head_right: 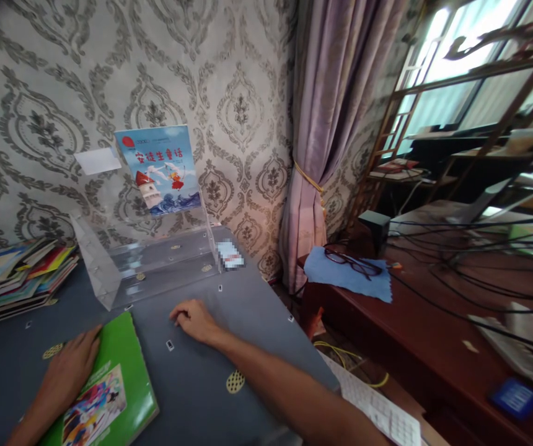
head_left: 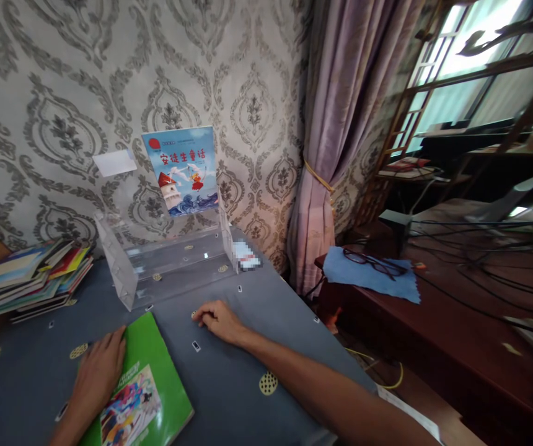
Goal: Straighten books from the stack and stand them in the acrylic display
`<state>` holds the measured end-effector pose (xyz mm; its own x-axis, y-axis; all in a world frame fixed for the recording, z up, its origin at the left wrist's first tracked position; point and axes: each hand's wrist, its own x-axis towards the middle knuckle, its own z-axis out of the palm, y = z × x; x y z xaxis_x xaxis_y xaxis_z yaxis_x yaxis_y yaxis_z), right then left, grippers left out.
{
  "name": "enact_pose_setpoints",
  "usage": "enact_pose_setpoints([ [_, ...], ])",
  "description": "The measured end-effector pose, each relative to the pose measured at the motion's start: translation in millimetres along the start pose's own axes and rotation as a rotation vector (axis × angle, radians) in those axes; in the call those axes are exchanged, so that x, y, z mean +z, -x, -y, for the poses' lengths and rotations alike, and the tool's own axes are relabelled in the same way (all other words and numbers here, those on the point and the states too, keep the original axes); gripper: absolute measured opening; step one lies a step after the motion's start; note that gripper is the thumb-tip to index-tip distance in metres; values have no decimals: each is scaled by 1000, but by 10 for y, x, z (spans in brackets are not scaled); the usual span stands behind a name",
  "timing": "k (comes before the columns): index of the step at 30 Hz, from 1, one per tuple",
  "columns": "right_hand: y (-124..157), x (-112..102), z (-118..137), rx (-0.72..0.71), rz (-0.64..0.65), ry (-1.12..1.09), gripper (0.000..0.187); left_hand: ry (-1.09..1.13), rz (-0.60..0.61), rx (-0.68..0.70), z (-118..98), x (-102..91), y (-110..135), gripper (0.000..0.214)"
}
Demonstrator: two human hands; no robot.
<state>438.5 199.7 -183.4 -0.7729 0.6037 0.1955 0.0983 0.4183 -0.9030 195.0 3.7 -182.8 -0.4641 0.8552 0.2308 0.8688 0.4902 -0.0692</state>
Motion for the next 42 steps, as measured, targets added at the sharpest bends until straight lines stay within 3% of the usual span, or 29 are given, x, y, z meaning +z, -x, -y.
enact_pose_setpoints([
  [8, 31, 5, 24, -178, -66, 139, 27, 43, -28, 112, -408, -41, -93, 46],
  [18, 43, 31, -3, -235, -110, 163, 24, 131, -82, 255, -880, -12, -250, 43],
  [35, -79, -270, -84, -87, -173, 456, 29, 177, -87, 324, -1373, -38, -413, 39],
  [42, -107, -405, -128, -15, -216, 551, 28, 173, -35, 314, -1534, -111, -467, 38],
])
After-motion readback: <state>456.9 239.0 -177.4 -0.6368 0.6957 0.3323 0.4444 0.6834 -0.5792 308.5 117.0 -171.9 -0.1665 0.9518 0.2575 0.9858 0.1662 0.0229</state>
